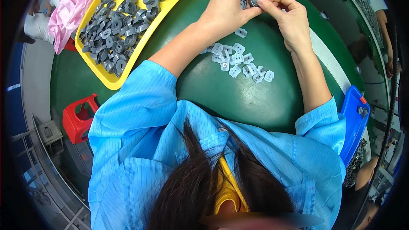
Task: The person assembles small grey and white plastic components by hand on a green worktable.
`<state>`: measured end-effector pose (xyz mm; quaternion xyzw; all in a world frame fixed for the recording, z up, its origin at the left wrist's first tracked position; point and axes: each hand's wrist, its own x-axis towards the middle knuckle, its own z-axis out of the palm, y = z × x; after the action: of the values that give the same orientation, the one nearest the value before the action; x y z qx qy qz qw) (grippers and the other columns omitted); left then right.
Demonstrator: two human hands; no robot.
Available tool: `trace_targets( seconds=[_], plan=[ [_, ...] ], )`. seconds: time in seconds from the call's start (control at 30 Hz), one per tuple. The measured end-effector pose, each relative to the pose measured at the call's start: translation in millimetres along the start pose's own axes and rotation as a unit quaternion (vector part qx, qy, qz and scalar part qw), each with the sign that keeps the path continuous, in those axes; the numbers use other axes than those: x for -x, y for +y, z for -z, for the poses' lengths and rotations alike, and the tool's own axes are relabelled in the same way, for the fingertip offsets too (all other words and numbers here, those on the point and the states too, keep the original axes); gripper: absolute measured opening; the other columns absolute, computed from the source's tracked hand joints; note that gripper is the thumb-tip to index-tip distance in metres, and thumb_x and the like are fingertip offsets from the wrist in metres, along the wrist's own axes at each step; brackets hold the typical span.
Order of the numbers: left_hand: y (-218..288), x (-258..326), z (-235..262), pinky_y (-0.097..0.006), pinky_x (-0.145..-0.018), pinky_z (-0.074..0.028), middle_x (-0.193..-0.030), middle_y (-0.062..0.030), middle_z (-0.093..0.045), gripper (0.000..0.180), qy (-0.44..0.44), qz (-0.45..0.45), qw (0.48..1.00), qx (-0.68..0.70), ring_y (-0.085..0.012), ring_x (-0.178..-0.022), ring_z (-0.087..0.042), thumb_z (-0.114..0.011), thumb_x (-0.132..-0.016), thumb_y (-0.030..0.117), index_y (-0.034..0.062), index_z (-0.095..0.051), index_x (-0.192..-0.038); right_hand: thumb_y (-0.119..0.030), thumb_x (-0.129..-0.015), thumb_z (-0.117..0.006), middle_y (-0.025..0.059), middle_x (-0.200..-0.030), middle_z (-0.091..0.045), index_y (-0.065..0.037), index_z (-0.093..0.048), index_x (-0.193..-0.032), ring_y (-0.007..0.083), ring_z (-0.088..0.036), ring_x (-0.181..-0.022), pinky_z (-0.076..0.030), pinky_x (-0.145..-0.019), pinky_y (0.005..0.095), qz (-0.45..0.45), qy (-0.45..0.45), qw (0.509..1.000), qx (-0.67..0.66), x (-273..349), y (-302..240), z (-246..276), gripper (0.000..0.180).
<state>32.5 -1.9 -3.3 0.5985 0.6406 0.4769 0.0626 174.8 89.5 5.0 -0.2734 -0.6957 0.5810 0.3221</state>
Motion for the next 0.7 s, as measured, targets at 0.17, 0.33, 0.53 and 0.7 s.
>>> trace_targets(
  seconds=[0.17, 0.33, 0.53, 0.7],
  plan=[
    [-2, 4, -5, -0.029, -0.070, -0.053, -0.092, -0.0068, -0.065, 0.030, 0.043, -0.074, 0.996, 0.009, -0.0181, -0.076, -0.065, -0.080, -0.073, 0.012, 0.0035, -0.065, -0.097, -0.016, -0.077, -0.079, 0.0014, -0.079, -0.065, -0.002, -0.071, -0.089, 0.0059, -0.057, -0.073, -0.044, -0.063, 0.0201, 0.005, -0.016, 0.998, 0.060, -4, 3, 6, 0.020],
    [-1, 6, 3, -0.035, -0.077, -0.051, -0.100, -0.0131, -0.059, 0.036, -0.017, -0.114, 0.993, 0.017, -0.0249, -0.088, -0.061, -0.072, -0.072, 0.004, 0.0006, -0.060, -0.106, -0.016, -0.083, -0.073, 0.0048, -0.086, -0.067, 0.001, -0.067, -0.103, 0.0092, -0.060, -0.075, -0.049, -0.068, 0.0226, -0.060, -0.093, 0.994, -0.024, -7, 0, 18, 0.027],
    [1, 0, 8, -0.029, -0.068, -0.050, -0.091, -0.0056, -0.062, 0.030, -0.071, -0.136, 0.986, 0.066, -0.0177, -0.074, -0.060, -0.080, -0.073, 0.011, 0.0050, -0.066, -0.099, -0.011, -0.082, -0.072, 0.0052, -0.082, -0.067, 0.001, -0.065, -0.095, 0.0088, -0.063, -0.068, -0.052, -0.068, 0.0195, -0.147, -0.211, 0.964, -0.070, -10, -12, 34, 0.019],
    [-6, 1, 3, -0.029, -0.068, -0.049, -0.094, -0.0046, -0.062, 0.030, -0.059, -0.159, 0.984, 0.062, -0.0191, -0.077, -0.059, -0.078, -0.072, 0.008, 0.0053, -0.067, -0.100, -0.006, -0.079, -0.069, 0.0037, -0.075, -0.067, 0.000, -0.065, -0.093, 0.0078, -0.061, -0.067, -0.049, -0.064, 0.0194, -0.112, -0.162, 0.980, 0.010, -5, -10, 21, 0.016]
  ],
)
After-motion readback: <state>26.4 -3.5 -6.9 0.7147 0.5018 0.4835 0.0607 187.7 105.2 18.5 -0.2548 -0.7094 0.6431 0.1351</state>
